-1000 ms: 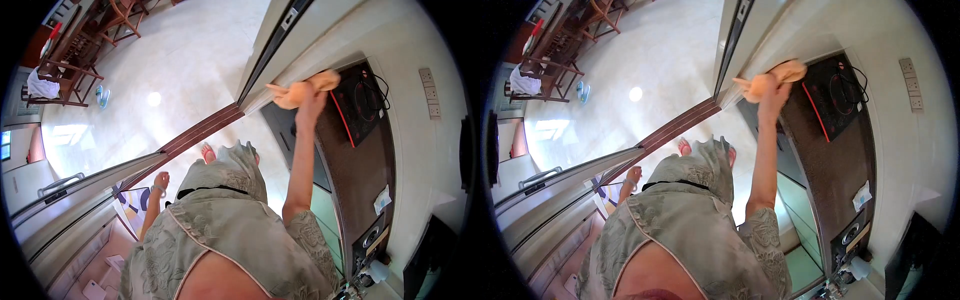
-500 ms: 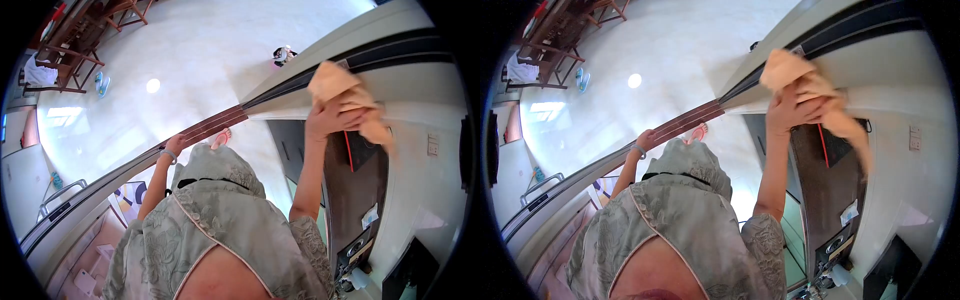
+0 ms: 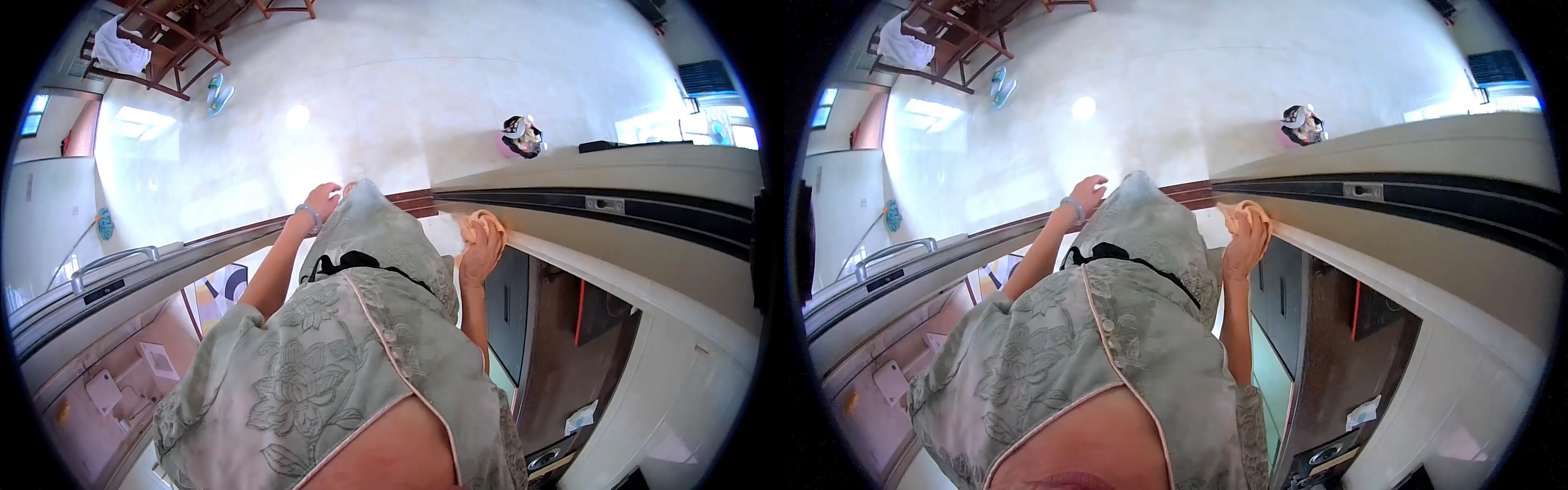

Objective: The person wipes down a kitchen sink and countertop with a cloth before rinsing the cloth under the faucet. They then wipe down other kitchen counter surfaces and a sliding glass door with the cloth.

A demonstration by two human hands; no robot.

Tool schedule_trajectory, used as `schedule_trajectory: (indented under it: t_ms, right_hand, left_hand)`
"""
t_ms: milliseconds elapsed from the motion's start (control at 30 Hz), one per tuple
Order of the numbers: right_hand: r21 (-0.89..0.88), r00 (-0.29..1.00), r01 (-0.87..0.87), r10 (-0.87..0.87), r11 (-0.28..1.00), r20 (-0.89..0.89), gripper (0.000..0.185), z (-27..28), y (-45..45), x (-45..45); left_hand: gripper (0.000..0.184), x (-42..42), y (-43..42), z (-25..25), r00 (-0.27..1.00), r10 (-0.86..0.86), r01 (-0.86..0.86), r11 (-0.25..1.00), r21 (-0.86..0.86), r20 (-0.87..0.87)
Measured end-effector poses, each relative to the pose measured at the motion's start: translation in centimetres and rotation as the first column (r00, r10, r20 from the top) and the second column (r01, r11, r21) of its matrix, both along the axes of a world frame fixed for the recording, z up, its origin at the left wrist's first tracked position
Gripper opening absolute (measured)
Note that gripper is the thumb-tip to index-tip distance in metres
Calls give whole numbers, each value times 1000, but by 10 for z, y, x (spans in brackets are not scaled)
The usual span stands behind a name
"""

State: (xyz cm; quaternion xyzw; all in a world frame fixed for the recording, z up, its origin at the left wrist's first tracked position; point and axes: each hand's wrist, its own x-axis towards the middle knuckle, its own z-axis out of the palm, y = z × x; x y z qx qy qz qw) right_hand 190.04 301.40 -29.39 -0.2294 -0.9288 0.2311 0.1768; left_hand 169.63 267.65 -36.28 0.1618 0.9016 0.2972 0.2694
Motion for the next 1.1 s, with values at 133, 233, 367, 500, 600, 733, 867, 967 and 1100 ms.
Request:
schedule_trajectory:
  t_ms: [133,233,367,500,600,733,867,967,1100]
  right_hand:
    - [38,966,-124,130,992,-224,39,79,-25,-48]
    - [297,928,-164,249,941,-276,35,150,-20,-99]
    - [771,817,94,394,629,-421,23,204,58,-146]
    - [906,934,266,145,328,-327,26,307,62,-184]
    - [965,974,45,-226,259,15,35,307,72,-210]
    - [733,569,-153,-548,663,613,32,237,85,-197]
    - [597,490,-195,-450,779,747,26,121,115,-177]
    - [527,237,-216,-479,822,845,29,61,99,-201]
    - [385,122,-210,-366,899,923,32,-1,94,-218]
  left_hand:
    - [28,-32,40,11,1000,-8,13,989,150,-30]
    - [28,-61,50,-12,997,-46,56,984,170,-64]
    - [27,-94,49,-17,995,-90,96,979,179,-36]
    - [26,-127,20,-42,999,-46,44,994,99,12]
    - [27,-158,-16,-61,993,-5,1,999,33,114]
    - [28,-204,-59,-73,990,-23,32,998,-63,136]
    - [28,-249,-81,-70,984,17,2,995,-101,180]
    - [28,-275,-82,-59,982,39,-17,993,-119,184]
    - [27,-291,-85,-65,991,15,-7,998,-61,134]
